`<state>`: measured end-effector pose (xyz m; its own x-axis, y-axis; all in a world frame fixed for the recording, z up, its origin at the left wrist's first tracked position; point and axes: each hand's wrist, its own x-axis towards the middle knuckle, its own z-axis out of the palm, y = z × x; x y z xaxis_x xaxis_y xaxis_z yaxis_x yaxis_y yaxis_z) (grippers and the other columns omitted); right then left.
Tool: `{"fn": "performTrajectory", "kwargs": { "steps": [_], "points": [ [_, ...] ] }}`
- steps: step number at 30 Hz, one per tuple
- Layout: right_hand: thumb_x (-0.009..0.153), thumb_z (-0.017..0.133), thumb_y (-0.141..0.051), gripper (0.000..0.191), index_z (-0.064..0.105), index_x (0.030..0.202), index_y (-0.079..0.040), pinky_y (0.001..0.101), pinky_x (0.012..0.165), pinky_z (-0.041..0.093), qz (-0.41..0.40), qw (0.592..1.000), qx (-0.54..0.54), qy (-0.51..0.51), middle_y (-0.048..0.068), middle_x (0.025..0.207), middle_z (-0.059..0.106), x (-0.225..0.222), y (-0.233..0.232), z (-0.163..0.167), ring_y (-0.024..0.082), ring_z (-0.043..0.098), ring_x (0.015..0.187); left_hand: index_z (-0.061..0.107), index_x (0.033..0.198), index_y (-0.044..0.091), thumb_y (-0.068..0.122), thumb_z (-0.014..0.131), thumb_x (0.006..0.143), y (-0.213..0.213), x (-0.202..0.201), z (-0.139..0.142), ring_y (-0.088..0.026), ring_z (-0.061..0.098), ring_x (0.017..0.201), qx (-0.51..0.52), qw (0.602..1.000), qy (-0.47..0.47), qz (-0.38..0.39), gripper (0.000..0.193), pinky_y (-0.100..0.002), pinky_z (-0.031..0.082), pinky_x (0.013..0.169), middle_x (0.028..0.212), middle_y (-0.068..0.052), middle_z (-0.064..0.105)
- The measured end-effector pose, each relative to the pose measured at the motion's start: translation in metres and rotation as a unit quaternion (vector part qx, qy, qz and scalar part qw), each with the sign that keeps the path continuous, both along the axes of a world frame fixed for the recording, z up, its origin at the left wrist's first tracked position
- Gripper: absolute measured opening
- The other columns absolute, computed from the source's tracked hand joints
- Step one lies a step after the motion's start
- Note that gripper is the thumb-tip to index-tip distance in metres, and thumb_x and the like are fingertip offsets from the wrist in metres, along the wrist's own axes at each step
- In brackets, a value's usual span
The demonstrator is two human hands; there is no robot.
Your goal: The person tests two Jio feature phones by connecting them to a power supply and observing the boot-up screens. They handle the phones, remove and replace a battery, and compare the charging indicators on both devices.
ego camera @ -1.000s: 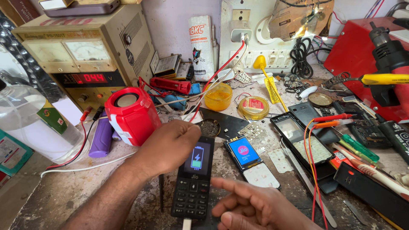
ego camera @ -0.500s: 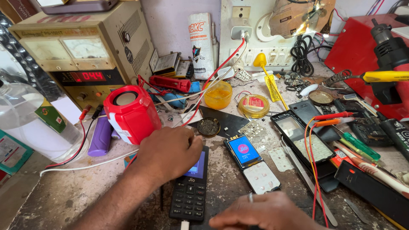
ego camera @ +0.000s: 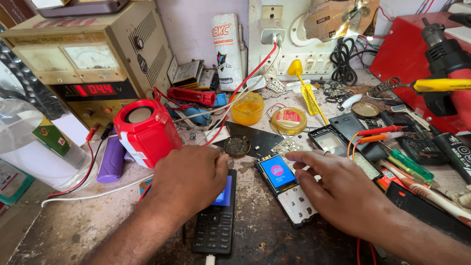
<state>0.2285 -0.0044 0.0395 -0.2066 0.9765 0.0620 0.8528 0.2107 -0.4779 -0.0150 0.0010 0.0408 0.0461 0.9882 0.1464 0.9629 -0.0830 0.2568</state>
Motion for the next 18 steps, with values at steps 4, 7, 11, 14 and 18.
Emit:
{"fn": "performTrajectory", "kwargs": {
  "steps": [4, 7, 11, 14, 18],
  "points": [
    [0.091, 0.06, -0.023, 0.047, 0.059, 0.138, -0.019, 0.0394, 0.068, 0.058, 0.065, 0.996, 0.043, 0.05, 0.01, 0.091, 0.081, 0.005, 0.006, -0.009, 0.024, 0.079, 0.072, 0.074, 0.087, 0.011, 0.037, 0.054, 0.095, -0.003, 0.005, 0.002, -0.039, 0.07, 0.085, 0.036, 0.999, 0.003, 0.005, 0.033, -0.055, 0.055, 0.078, 0.092, -0.014, 0.072],
    [0.096, 0.055, -0.019, 0.047, 0.053, 0.143, -0.017, 0.0375, 0.072, 0.06, 0.087, 0.992, 0.005, 0.09, 0.006, 0.107, 0.083, 0.008, 0.01, -0.012, 0.022, 0.077, 0.083, 0.074, 0.093, 0.012, 0.031, 0.058, 0.09, -0.005, 0.006, 0.002, -0.037, 0.07, 0.085, 0.054, 0.997, -0.04, -0.032, 0.024, -0.055, 0.054, 0.076, 0.09, -0.013, 0.073],
    [0.093, 0.055, -0.02, 0.05, 0.05, 0.143, -0.019, 0.0374, 0.075, 0.06, 0.061, 0.993, -0.003, 0.097, 0.005, 0.111, 0.082, 0.009, 0.011, -0.013, 0.023, 0.08, 0.085, 0.078, 0.091, 0.011, 0.019, 0.064, 0.083, -0.01, 0.011, -0.001, -0.033, 0.07, 0.09, 0.167, 0.955, -0.118, -0.213, 0.018, -0.051, 0.054, 0.08, 0.093, -0.01, 0.075],
    [0.094, 0.055, -0.02, 0.049, 0.05, 0.143, -0.018, 0.0367, 0.077, 0.06, 0.067, 0.993, 0.006, 0.101, 0.005, 0.109, 0.081, 0.009, 0.012, -0.013, 0.022, 0.077, 0.087, 0.08, 0.099, 0.015, 0.018, 0.064, 0.083, -0.015, 0.018, -0.006, -0.031, 0.066, 0.093, 0.03, 0.977, -0.055, -0.201, 0.023, -0.051, 0.05, 0.079, 0.091, -0.01, 0.071],
    [0.096, 0.054, -0.018, 0.048, 0.049, 0.144, -0.015, 0.0365, 0.078, 0.06, 0.086, 0.991, 0.015, 0.102, 0.005, 0.113, 0.082, 0.01, 0.012, -0.014, 0.022, 0.077, 0.089, 0.08, 0.093, 0.013, 0.017, 0.065, 0.081, -0.018, 0.021, -0.009, -0.032, 0.066, 0.093, 0.043, 0.97, -0.045, -0.234, 0.02, -0.05, 0.051, 0.081, 0.085, -0.011, 0.07]
  ]
}}
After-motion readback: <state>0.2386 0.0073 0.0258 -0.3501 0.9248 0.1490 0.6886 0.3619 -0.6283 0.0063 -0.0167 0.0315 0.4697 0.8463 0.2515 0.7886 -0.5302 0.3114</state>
